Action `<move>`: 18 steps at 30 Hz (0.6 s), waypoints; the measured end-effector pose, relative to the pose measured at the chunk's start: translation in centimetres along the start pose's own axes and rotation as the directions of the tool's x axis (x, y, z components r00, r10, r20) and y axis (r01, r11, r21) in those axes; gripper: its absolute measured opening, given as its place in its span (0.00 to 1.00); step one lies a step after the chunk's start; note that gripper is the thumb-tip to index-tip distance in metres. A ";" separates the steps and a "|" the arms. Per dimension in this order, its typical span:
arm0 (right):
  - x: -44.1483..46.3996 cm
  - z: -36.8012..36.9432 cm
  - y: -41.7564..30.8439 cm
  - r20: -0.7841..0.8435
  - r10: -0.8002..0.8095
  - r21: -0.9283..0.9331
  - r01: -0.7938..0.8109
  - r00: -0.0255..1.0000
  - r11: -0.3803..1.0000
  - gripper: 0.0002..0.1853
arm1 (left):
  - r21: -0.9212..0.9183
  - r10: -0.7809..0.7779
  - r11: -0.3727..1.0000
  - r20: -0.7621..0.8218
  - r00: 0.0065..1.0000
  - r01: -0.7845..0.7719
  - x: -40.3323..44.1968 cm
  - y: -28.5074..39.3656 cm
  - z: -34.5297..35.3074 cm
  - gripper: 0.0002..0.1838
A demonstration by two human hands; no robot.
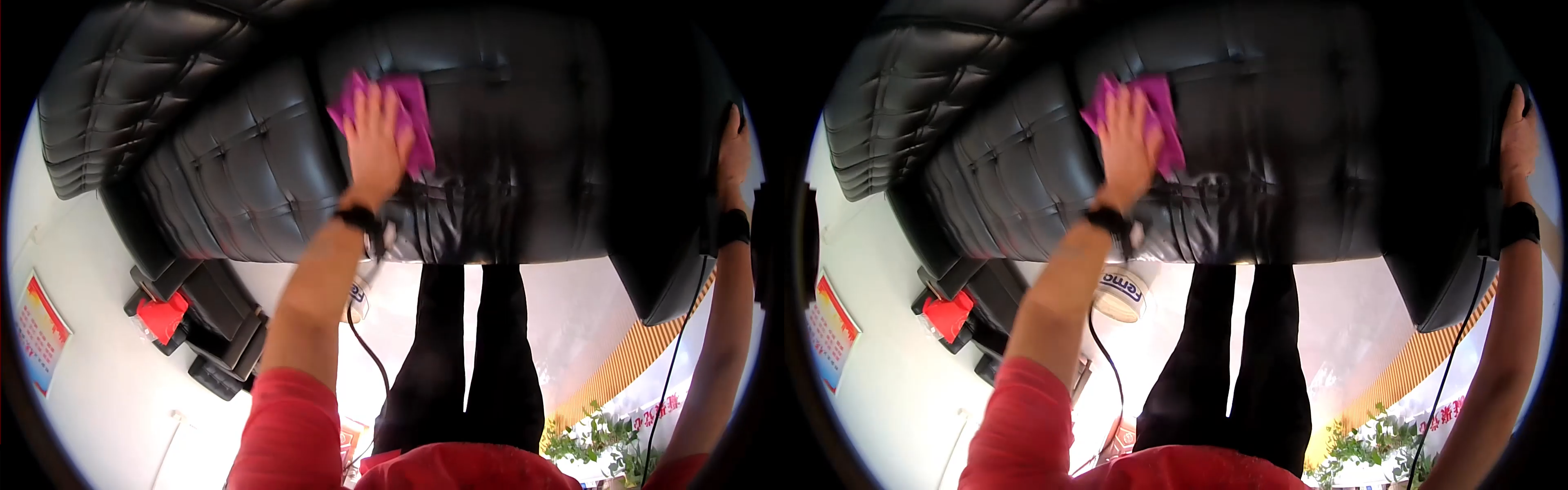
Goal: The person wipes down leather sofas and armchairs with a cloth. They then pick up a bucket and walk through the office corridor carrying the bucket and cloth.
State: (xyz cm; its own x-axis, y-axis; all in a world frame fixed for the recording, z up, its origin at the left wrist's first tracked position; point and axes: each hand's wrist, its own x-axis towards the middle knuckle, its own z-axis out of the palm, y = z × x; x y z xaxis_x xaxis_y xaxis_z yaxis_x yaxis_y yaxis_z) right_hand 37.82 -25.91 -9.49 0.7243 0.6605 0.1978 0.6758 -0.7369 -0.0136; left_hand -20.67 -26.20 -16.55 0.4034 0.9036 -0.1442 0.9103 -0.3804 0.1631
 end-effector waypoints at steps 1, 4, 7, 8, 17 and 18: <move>1.3 1.2 1.5 0.009 -0.012 -0.002 0.012 1.000 1.000 0.39 | 0.009 -0.034 0.999 -0.099 0.995 0.035 3.1 -1.6 0.1 0.33; 1.7 1.3 2.5 0.012 -0.173 -0.148 0.173 0.985 0.974 0.32 | -0.055 -0.178 0.984 -0.186 0.966 0.171 9.0 -6.3 0.5 0.33; 0.4 0.2 1.4 0.049 -0.338 -0.424 0.326 0.940 0.845 0.32 | -0.133 -0.186 0.978 -0.229 0.956 0.159 6.0 -7.0 1.0 0.32; 0.9 0.3 1.9 0.100 -0.361 -0.522 0.358 0.927 0.774 0.31 | -0.127 -0.199 0.977 -0.249 0.948 0.171 3.1 -6.3 1.5 0.32; 1.0 -0.3 2.2 0.277 -0.250 -0.408 0.349 0.928 0.844 0.31 | -0.120 -0.260 0.951 0.194 0.946 0.286 -19.7 4.8 3.5 0.38; 0.8 -0.4 2.3 0.230 -0.274 -0.291 0.334 0.934 0.897 0.30 | -0.125 -0.231 0.960 0.164 0.959 0.253 -18.6 3.7 3.8 0.37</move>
State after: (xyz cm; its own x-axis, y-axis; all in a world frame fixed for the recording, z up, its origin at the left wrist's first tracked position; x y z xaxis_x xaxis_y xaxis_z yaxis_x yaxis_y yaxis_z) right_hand 39.88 -27.11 -9.00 0.5229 0.8516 -0.0365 0.8082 -0.4818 0.3386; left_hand -24.47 -45.14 -16.98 0.1915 0.9222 -0.3358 0.9639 -0.1122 0.2416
